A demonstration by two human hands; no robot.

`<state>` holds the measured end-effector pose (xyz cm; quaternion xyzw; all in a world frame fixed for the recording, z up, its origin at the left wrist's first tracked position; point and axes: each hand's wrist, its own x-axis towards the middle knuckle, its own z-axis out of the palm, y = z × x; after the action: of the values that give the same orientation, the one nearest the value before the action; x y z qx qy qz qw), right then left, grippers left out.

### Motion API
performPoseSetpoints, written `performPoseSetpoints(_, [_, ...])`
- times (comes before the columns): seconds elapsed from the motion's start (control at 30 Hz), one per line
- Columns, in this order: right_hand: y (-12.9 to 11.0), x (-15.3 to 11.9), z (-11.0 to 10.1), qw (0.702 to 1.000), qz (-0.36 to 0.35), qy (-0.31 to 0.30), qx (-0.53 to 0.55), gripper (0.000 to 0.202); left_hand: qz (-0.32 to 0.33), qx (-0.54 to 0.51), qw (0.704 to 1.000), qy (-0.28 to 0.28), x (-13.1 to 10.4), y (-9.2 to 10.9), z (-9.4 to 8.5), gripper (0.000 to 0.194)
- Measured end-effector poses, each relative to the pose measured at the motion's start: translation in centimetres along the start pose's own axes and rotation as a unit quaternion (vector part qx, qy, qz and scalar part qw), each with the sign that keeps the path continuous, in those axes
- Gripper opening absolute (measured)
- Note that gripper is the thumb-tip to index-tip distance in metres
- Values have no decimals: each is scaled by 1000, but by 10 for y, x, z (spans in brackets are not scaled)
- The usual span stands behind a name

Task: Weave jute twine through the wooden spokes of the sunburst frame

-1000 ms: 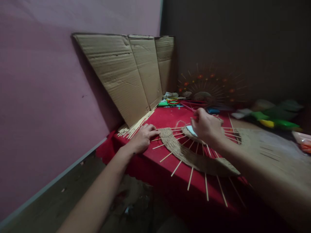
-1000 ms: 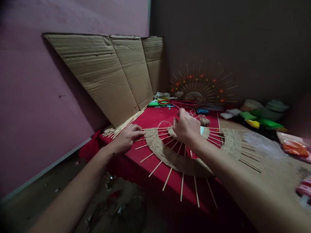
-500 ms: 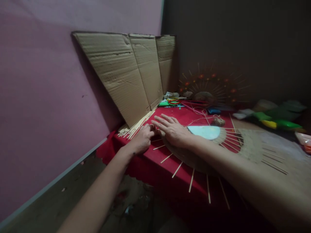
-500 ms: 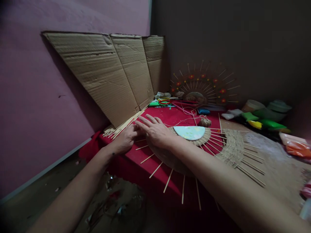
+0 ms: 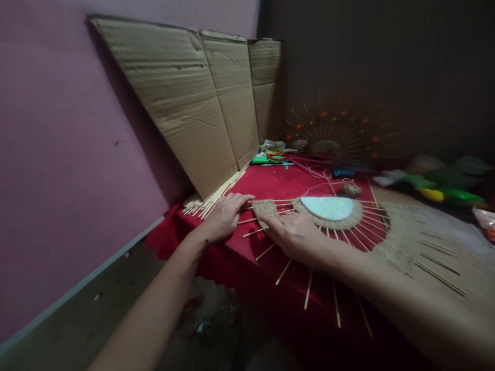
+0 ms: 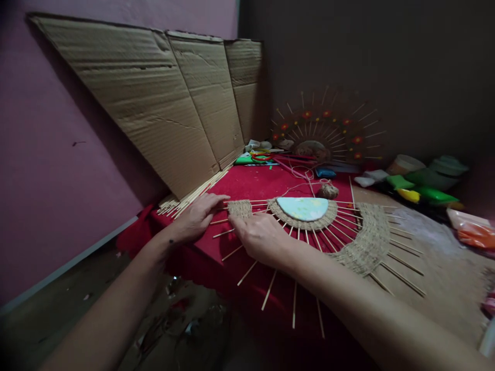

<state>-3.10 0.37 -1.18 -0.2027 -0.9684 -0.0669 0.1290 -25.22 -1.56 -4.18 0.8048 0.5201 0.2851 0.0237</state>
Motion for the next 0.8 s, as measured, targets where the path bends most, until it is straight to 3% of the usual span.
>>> performPoseSetpoints(0.2, [-8,-2,2,994,103,-41,6,22,8,0,1000,13,-2,5,-3,34])
performPoseSetpoints(0.37, [-12,-2,-7,978,167,-59,111,25,34,-2,998,59,-6,9,-5,29])
performPoseSetpoints(0.47, [-15,0,-13,965,197,-66,159,22,49,-6,997,59,-8,11,-7,26])
performPoseSetpoints(0.63, [-20,3,-21,944,199,-63,256,20,85,-5,996,20,-9,13,-10,21])
performPoseSetpoints(0.8, [-25,3,-24,942,180,-46,279,20,131,24,991,-8,-10,13,-9,21])
